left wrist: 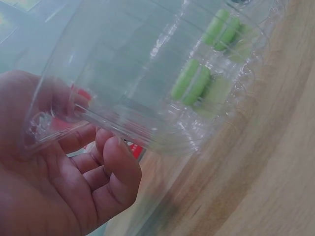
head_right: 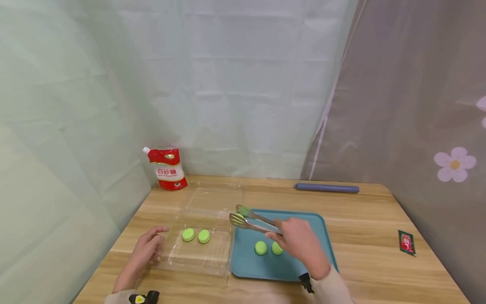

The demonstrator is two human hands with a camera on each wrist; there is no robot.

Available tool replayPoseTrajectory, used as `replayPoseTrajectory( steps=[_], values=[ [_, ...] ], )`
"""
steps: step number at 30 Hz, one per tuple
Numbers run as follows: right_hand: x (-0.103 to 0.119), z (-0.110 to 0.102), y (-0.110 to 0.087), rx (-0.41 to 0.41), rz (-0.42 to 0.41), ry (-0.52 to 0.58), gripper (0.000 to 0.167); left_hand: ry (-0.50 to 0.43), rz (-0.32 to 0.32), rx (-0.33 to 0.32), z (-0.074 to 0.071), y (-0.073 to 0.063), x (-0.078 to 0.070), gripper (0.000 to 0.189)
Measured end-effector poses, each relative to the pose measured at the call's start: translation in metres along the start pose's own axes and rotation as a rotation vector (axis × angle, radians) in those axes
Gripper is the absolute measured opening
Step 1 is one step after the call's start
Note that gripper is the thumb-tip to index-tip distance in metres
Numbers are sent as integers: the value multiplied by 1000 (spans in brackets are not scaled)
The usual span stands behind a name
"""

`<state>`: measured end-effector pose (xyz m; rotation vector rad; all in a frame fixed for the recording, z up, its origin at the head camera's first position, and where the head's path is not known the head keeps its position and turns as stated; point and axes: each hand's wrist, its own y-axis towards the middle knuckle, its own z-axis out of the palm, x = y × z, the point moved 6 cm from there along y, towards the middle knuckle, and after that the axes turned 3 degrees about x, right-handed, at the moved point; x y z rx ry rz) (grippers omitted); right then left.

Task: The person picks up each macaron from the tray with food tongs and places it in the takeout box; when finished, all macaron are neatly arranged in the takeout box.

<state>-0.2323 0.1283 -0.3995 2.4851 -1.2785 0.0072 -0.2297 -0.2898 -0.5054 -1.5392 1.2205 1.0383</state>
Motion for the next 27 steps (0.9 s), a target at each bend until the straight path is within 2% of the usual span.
replayPoseTrajectory(
  steps=[7,17,27],
  values=[
    [16,8,15,0,-52,35,33,-6,9,-2,1,0,-1,45],
    [28,20,23,53,-52,86,25,-17,-3,-14,2,-4,-3,45],
    [35,34,28,100,-83,74,29,-15,-17,-10,0,-2,-3,44]
  ],
)
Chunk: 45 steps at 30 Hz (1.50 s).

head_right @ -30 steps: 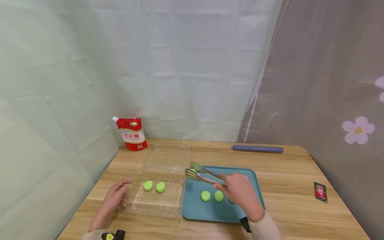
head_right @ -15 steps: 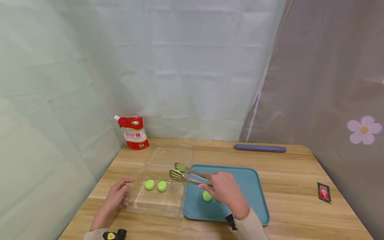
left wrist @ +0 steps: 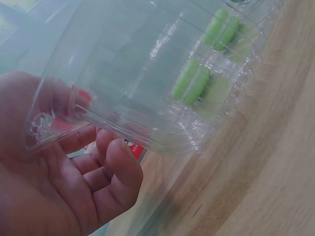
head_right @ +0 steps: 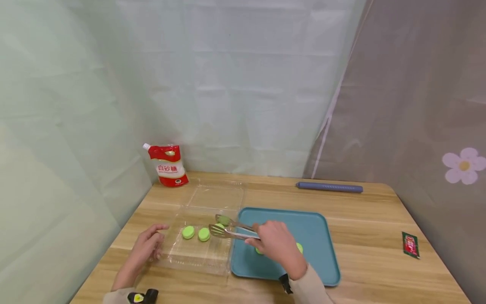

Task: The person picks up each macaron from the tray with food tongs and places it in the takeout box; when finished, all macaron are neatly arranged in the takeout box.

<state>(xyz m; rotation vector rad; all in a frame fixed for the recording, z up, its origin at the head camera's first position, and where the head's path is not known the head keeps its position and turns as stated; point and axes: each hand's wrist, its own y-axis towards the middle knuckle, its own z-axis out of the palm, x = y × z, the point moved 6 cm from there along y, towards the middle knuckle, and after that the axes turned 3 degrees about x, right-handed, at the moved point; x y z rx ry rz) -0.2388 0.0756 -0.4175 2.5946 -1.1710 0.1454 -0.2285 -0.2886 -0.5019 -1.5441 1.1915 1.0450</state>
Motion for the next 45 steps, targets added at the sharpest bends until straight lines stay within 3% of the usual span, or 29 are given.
replayPoseTrajectory(
  steps=[8,19,23,30,38,45],
  values=[
    [12,11,6,-55,-5,-156,30,5,-8,-1,-2,2,0,45],
    [26,12,4,-103,15,-236,31,3,-6,6,0,0,0,45],
    [31,8,6,-79,30,-251,33,4,-12,3,1,0,1,45],
    [41,-3,20,-39,-13,-328,57,12,-19,0,0,0,1,45],
    [45,-7,34,4,-19,-306,53,30,-7,4,-1,1,-3,44],
    [43,-8,36,76,38,-233,50,24,18,-3,-1,0,-3,43]
  ],
)
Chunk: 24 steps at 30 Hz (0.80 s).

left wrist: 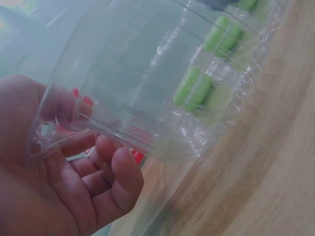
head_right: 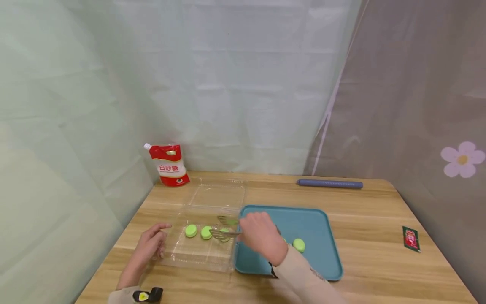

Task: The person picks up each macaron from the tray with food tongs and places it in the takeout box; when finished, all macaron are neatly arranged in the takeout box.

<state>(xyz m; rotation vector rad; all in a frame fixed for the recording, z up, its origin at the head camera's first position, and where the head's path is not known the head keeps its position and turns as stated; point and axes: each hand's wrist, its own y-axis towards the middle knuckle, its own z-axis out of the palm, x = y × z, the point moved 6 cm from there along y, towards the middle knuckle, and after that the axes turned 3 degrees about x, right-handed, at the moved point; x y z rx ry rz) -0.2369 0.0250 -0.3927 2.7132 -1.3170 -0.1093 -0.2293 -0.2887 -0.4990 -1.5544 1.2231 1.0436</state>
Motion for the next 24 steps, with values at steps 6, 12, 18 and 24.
replayPoseTrajectory(
  steps=[6,12,18,24],
  values=[
    [-11,-10,-9,42,9,88,38,7,9,-12,1,1,-1,43],
    [-21,-15,-21,-2,-10,123,39,14,4,-6,1,2,-1,42],
    [-36,-13,-34,-61,63,71,64,3,-1,0,2,3,0,43],
    [-52,-8,-57,-123,104,68,63,3,4,-1,1,3,1,43]
  ],
)
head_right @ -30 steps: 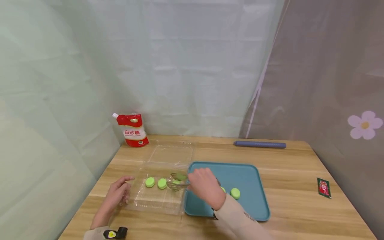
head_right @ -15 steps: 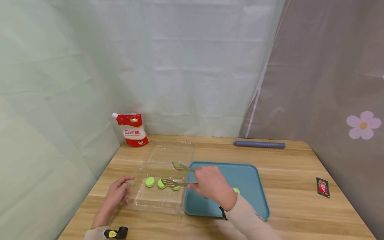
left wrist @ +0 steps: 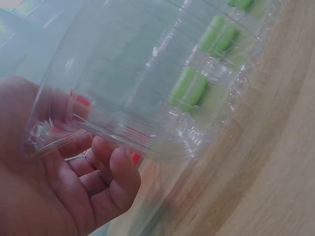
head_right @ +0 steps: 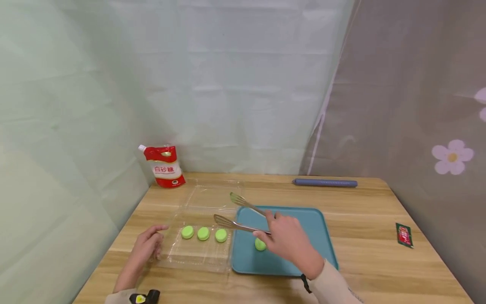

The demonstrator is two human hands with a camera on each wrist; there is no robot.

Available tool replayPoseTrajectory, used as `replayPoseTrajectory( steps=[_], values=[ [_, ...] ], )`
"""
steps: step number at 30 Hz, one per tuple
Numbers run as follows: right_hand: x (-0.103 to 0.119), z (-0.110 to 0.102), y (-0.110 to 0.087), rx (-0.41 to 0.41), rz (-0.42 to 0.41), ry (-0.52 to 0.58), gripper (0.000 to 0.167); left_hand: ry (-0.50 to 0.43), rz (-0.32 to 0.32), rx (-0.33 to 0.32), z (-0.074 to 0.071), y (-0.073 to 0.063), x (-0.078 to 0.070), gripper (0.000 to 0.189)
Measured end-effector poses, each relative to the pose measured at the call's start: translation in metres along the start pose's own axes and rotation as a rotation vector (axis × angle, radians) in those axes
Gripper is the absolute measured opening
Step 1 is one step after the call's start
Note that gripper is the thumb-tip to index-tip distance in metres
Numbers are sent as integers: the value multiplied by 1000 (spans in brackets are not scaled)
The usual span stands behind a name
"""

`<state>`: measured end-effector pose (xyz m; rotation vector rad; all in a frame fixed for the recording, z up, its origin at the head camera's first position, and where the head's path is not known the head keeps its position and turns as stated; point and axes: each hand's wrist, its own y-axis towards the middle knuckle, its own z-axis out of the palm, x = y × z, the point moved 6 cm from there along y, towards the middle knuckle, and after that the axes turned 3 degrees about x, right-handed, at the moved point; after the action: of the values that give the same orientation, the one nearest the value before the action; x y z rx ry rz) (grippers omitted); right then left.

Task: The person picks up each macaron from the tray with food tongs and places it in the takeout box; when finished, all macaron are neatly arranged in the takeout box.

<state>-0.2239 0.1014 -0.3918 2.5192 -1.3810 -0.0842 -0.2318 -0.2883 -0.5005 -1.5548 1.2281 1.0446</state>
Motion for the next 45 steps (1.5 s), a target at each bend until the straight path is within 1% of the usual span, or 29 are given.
replayPoseTrajectory(
  steps=[5,8,12,17,20,22,27,32,35,40,45],
  values=[
    [-15,4,-19,-39,-8,-33,49,6,0,-2,-2,0,1,43],
    [-23,8,-31,-40,-10,-46,43,8,-1,2,-2,0,2,43],
    [-33,12,-44,-34,-12,-44,42,6,2,5,-1,1,3,43],
    [-40,14,-56,-27,-15,-74,41,10,10,7,0,3,3,43],
    [-40,15,-61,-15,-2,-92,42,10,20,4,0,3,2,43],
    [-40,15,-64,-22,-1,-117,43,12,25,0,0,3,1,43],
    [-38,16,-70,-61,-42,-173,47,16,24,-3,0,3,0,42],
    [-36,20,-75,-51,-80,-192,45,23,5,-2,0,3,2,43],
    [-36,23,-76,-33,-85,-193,44,28,7,-1,-1,3,2,43],
    [-38,28,-76,8,-64,-166,40,22,8,-1,-1,3,2,43],
    [-38,29,-76,-14,-64,-177,39,22,10,-4,0,4,3,42]
  ],
)
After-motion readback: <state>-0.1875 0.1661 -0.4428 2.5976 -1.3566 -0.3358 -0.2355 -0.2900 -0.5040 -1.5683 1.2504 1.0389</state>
